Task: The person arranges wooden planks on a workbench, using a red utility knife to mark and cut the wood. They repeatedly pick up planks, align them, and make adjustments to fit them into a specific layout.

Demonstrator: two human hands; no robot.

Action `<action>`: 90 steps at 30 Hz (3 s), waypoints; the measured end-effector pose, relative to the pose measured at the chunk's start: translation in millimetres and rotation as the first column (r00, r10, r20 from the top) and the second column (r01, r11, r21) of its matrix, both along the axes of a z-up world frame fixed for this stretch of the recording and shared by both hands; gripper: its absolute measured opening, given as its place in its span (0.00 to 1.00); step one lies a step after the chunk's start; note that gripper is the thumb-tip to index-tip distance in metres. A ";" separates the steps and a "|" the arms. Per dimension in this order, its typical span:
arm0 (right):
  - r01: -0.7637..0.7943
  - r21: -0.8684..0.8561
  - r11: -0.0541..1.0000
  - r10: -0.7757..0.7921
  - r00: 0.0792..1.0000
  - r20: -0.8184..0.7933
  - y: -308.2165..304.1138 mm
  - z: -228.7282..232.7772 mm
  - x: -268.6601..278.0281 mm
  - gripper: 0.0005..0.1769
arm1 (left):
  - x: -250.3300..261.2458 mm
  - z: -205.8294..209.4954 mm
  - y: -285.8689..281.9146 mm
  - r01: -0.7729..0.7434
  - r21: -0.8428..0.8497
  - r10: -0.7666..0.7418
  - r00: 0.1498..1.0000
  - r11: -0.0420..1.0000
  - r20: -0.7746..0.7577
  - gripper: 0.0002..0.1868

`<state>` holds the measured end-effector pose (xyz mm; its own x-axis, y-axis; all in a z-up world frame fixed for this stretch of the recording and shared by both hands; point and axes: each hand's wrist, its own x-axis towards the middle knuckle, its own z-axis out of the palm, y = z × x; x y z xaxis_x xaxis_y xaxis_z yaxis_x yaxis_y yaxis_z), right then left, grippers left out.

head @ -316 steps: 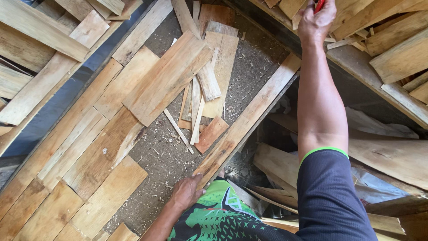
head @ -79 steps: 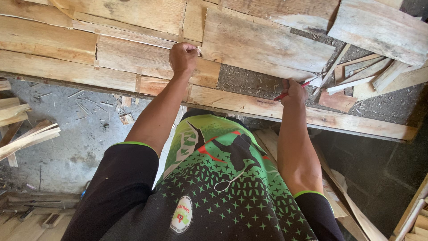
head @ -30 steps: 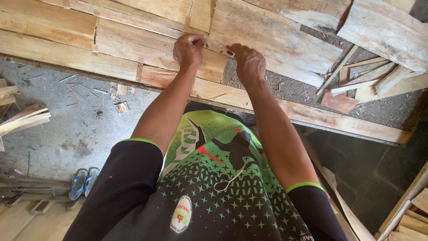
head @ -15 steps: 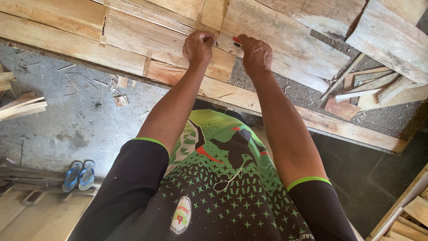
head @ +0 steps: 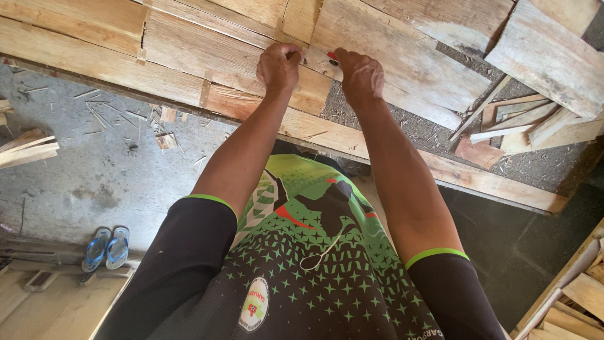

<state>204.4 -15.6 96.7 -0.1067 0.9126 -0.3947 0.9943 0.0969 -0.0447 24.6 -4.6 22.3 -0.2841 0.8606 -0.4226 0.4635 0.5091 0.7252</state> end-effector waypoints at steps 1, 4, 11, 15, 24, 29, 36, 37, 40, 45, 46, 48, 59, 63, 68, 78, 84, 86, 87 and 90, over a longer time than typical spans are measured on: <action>0.008 -0.033 0.999 -0.007 1.000 0.021 0.2 0.1 -0.4 0.21 | 0.1 -1.0 -0.9 -0.003 0.001 0.003 1.000 1.000 0.004 0.03; -0.109 0.040 0.993 0.105 0.989 0.102 2.1 0.2 -2.7 0.21 | 0.8 -6.2 -0.7 -0.013 0.024 0.013 1.000 1.000 -0.005 0.03; -0.097 -0.077 0.992 0.114 0.960 0.257 15.5 -5.8 -16.3 0.15 | 2.5 -10.2 -1.5 -0.010 0.013 0.010 1.000 1.000 0.000 0.03; -0.122 0.026 0.992 0.117 0.980 0.162 8.5 1.0 -10.0 0.12 | 0.4 5.7 -3.0 -0.037 0.106 0.036 0.999 0.994 0.011 0.05; -0.062 0.148 0.987 0.049 0.995 0.090 5.3 30.8 -2.3 0.09 | 23.0 9.2 -38.2 -0.231 0.228 0.096 0.871 0.946 0.482 0.26; -0.032 0.245 0.969 0.024 0.999 0.033 -0.5 62.7 -0.2 0.11 | 82.5 -12.8 -56.3 -0.051 0.152 -0.093 0.595 0.987 0.799 0.26; -0.019 0.340 0.940 0.029 0.999 -0.025 -13.5 96.1 -0.6 0.17 | 156.8 -12.6 -55.7 -0.147 0.124 -0.068 0.338 0.981 0.939 0.14; -0.007 0.358 0.934 0.023 0.999 -0.040 -15.0 98.9 0.3 0.16 | 160.0 -6.4 -55.7 -0.215 0.077 -0.044 0.152 0.974 0.987 0.15; -0.016 0.459 0.888 0.046 0.998 -0.053 -15.8 110.9 6.4 0.20 | 163.2 23.5 -51.8 -0.198 0.012 0.012 0.122 0.980 0.993 0.09; 0.009 0.505 0.863 0.028 0.997 -0.065 -15.6 155.3 31.7 0.20 | 162.3 73.5 -37.1 -0.154 0.238 -0.164 0.385 0.959 0.908 0.12; -0.014 0.526 0.850 0.033 0.999 -0.027 -12.4 166.8 37.4 0.20 | 164.6 79.0 -30.2 -0.148 0.267 -0.171 0.467 0.952 0.868 0.13; 0.048 0.504 0.862 -0.029 0.999 -0.045 -0.1 188.5 47.9 0.12 | 170.3 84.2 -17.3 -0.192 0.332 -0.228 0.420 0.924 0.879 0.14; 0.266 0.483 0.834 -0.098 0.933 -0.346 54.7 156.2 110.0 0.19 | 175.6 41.9 3.8 0.069 0.326 -0.285 0.676 0.943 0.680 0.19; 0.359 0.401 0.843 -0.203 0.902 -0.380 80.5 111.5 126.2 0.19 | 172.4 40.8 -21.4 0.275 0.210 -0.345 0.703 0.938 0.622 0.27; 0.445 0.260 0.857 -0.355 0.876 -0.327 105.7 79.0 134.5 0.20 | 168.8 36.5 -74.1 0.556 0.063 -0.475 0.639 0.829 0.605 0.43; 0.533 0.206 0.820 -0.412 0.802 -0.433 136.8 36.4 148.0 0.26 | 177.1 7.1 -80.5 0.187 0.036 -0.182 0.864 0.982 0.470 0.35; 0.545 0.188 0.817 -0.395 0.766 -0.507 156.7 -16.1 152.5 0.28 | 156.7 23.8 -76.0 0.267 0.379 -0.361 0.911 0.886 0.200 0.35; 0.530 0.221 0.819 -0.363 0.776 -0.516 157.0 -35.1 151.7 0.27 | 147.9 24.2 -70.7 0.530 0.485 -0.474 0.846 0.695 -0.245 0.31; 0.523 0.252 0.814 -0.337 0.779 -0.529 154.0 -44.8 151.3 0.26 | 144.3 23.5 -67.3 0.660 0.481 -0.476 0.751 0.578 -0.459 0.29; 0.519 0.318 0.794 -0.331 0.807 -0.490 155.0 -72.3 148.5 0.28 | 137.4 23.1 -58.3 0.832 0.370 -0.552 0.552 0.413 -0.625 0.27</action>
<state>352.8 139.3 24.5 0.2753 0.9611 0.0217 0.8396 -0.2293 -0.4924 162.0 -62.9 45.4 0.5364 0.8185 0.2057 0.7184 -0.5707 0.3976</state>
